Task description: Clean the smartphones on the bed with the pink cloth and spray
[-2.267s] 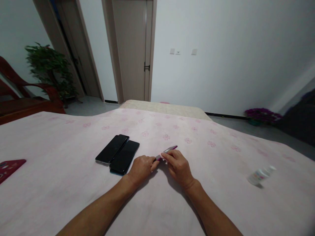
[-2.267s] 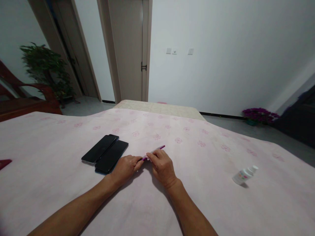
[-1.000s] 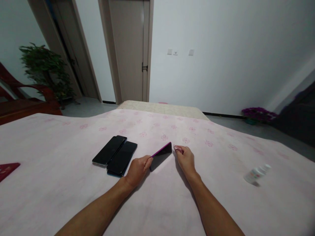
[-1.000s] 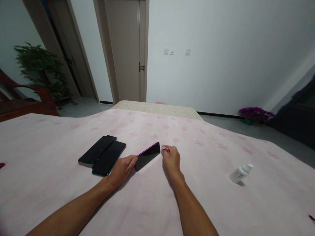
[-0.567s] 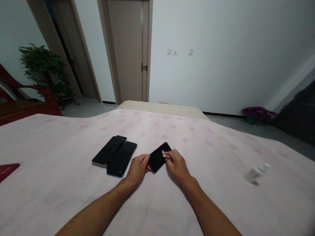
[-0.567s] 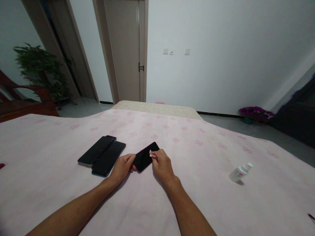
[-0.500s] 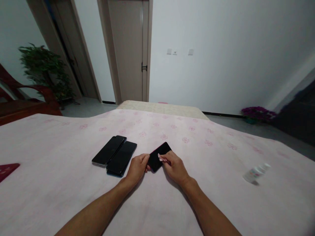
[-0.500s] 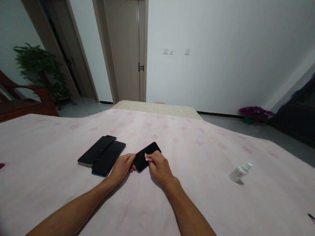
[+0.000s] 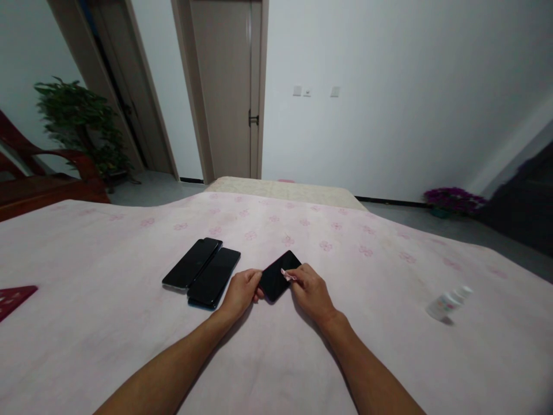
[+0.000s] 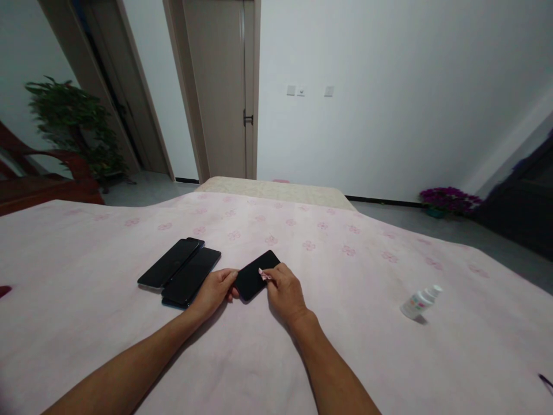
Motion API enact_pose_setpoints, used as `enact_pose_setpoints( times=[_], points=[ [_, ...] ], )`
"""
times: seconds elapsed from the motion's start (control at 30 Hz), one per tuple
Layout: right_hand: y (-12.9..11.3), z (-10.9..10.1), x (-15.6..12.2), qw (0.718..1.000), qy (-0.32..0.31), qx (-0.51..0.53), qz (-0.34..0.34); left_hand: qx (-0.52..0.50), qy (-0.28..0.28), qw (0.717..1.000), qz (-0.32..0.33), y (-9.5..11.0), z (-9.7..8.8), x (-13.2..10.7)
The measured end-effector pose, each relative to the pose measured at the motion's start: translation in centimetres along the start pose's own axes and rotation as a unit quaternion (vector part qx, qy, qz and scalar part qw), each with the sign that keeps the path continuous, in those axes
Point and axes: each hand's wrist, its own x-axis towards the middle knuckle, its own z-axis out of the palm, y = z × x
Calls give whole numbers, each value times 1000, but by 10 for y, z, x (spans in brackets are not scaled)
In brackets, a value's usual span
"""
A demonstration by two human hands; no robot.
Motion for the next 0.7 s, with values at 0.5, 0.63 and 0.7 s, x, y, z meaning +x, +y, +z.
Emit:
enact_pose_setpoints(
  times=[0.5,0.63,0.7],
  points=[
    [22,0,12,977,135,44,161,-47,-7,999,1,-6,-2,5],
    [43,-2,22,856,266,304,323,-46,-3,999,13,-7,-3,7],
    [43,-2,24,789,266,427,353,-40,-5,999,23,-6,-3,6]
  ],
)
